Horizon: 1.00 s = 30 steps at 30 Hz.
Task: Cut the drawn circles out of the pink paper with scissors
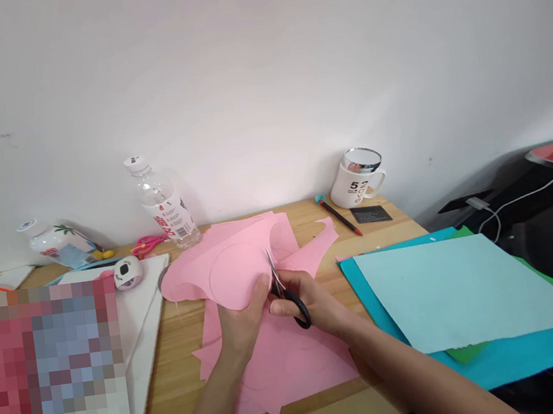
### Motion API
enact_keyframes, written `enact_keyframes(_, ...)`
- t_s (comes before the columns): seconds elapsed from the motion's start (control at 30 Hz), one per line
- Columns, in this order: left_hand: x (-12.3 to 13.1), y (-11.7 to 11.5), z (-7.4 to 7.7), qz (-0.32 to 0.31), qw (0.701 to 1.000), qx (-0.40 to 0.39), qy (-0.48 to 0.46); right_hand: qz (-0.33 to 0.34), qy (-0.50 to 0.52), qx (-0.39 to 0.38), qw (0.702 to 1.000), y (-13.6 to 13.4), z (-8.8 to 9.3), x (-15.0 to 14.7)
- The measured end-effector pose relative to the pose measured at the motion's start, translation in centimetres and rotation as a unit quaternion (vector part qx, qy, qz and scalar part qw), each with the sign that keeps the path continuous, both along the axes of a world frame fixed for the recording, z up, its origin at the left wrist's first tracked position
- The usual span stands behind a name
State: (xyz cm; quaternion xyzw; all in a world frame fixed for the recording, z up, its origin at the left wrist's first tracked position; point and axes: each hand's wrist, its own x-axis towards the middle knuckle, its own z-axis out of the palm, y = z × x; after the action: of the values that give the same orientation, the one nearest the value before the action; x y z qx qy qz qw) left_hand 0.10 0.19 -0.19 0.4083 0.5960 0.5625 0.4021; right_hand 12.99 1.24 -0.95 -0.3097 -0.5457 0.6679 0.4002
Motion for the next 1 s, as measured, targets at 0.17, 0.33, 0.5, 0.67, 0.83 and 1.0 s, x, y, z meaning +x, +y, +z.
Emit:
enact_keyframes(0.17,0.01,0.08,-0.03,0.004,1.0,0.011,0.002,-0.007,-0.001,0.001,1.0,0.01,-0.03,-0.06)
enact_keyframes(0.33,0.09,0.05,0.14,0.004,1.0,-0.002,0.004,-0.003,0.008,-0.003,1.0,0.06,-0.11,-0.08)
enact_keyframes(0.5,0.37,-0.04,0.29,0.028,1.0,0.003,-0.001,-0.009,0.001,-0.009,1.0,0.01,-0.06,0.03)
enact_keyframes(0.67,0.57,-0.1,0.51,0.04,0.999,0.0,0.0,-0.012,-0.01,-0.015,1.0,-0.04,-0.23,0.11)
enact_keyframes(0.83,0.22,-0.02,0.54,0.013,1.0,-0.004,0.005,-0.019,-0.024,-0.023,0.999,-0.11,-0.18,0.14)
enact_keyframes(1.0,-0.16,0.14,0.27,0.003,1.0,-0.006,0.001,-0.024,-0.039,-0.033,0.998,-0.13,-0.17,0.15)
